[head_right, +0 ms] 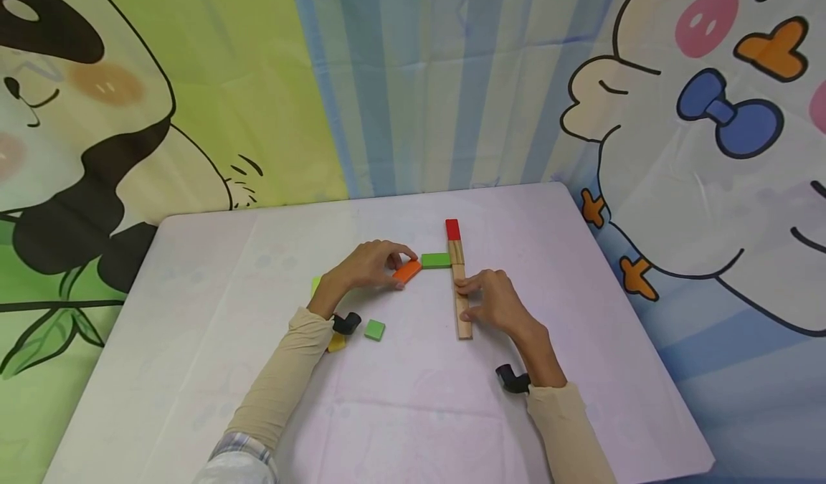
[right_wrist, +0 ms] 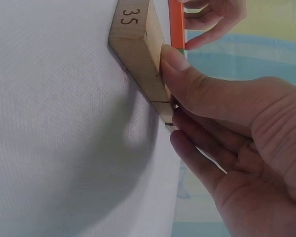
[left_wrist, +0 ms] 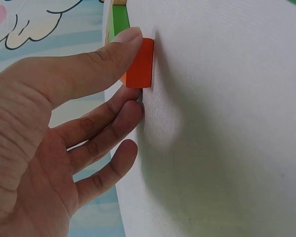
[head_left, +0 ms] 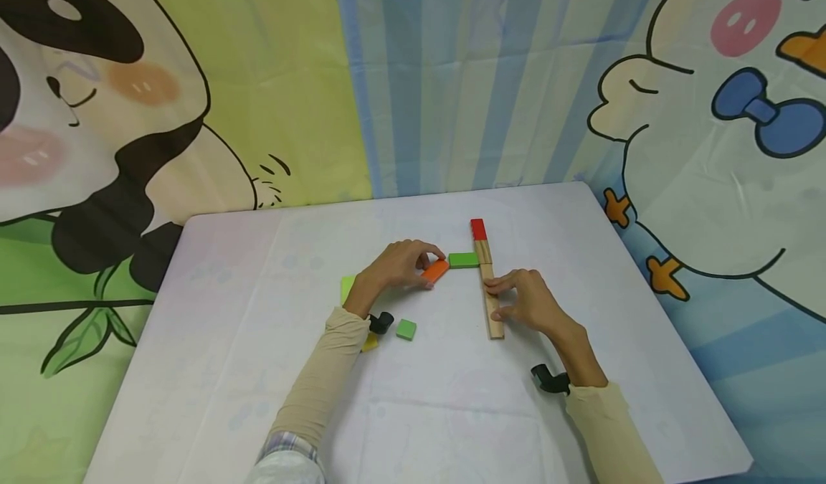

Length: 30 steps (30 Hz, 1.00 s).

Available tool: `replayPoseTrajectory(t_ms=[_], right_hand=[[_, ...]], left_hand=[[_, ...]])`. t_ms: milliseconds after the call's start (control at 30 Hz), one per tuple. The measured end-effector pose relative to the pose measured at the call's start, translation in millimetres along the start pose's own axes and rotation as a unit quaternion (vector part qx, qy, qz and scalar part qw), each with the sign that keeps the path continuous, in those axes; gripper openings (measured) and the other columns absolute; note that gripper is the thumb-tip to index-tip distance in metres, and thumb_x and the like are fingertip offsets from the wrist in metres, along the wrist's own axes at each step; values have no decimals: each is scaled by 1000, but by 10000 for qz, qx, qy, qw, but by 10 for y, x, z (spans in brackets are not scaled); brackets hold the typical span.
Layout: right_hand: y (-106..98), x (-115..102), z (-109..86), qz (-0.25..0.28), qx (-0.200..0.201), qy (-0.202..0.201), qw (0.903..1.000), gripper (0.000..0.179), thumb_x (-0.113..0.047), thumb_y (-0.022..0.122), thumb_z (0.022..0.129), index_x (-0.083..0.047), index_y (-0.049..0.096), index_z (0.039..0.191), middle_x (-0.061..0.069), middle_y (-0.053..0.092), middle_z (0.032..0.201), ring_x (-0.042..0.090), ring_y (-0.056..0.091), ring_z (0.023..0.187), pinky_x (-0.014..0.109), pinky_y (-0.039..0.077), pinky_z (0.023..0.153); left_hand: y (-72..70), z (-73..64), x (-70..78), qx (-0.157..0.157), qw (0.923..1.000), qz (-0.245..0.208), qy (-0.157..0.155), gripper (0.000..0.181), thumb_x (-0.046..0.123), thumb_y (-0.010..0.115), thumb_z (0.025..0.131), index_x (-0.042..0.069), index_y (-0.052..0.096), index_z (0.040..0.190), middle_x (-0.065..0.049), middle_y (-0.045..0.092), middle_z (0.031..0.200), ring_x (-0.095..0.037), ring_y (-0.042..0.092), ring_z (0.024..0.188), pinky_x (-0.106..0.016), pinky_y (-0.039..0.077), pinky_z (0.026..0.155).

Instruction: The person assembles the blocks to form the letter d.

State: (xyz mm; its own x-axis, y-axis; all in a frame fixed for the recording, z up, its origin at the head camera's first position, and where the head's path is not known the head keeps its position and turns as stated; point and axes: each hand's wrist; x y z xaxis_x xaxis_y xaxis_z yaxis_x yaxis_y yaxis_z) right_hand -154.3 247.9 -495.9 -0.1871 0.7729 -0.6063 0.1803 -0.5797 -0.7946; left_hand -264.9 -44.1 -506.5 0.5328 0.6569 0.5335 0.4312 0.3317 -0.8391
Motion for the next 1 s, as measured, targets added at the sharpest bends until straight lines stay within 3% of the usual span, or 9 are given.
replayPoseTrajectory(t_ms=[267,500,733,1000], right_hand=[[9,-3,-5,41,-5,7,10000,53,0,101,70,-3,83,119,8,79,133,40,68,130,67,38,123],[4,4,-11,63,31,-72,9999,52,0,100,70,-1,83,119,10,79,133,42,68,130,69,35,124],[17,6,8,96,7,-134,9999,51,0,100,71,-2,83,119,11,79,133,43,68,130,71,32,124],[4,30,0,176,-11,24,9998,53,0,100,71,-2,82,121,10,78,134,43,66,132,70,32,125]], left_hand=[[-1,-26,-1,-21,9999,-74,-137,61,28,94,88,23,69,144,-2,79,117,-21,68,107,-43,54,100],[-55,-174,-26,312,9988,-199,-332,56,28,92,90,18,71,142,-4,79,117,-22,71,112,-46,54,106],[-191,-620,-256,990,9918,-109,-802,47,26,89,93,16,75,136,-6,79,121,-25,71,114,-49,55,104],[-385,-1176,-426,1169,9813,-266,-1506,56,23,97,83,15,77,134,-6,80,122,-28,72,117,-52,53,103]])
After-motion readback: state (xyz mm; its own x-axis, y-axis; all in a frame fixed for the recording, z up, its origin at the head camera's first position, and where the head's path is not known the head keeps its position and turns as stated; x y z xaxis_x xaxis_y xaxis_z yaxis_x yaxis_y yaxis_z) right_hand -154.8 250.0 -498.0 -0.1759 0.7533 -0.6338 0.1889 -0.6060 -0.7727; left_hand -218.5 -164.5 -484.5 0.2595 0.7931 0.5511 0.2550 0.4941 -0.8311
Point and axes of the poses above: each hand's wrist, its own z-axis towards the middle knuckle, its own y-axis out of the palm, x = y × z
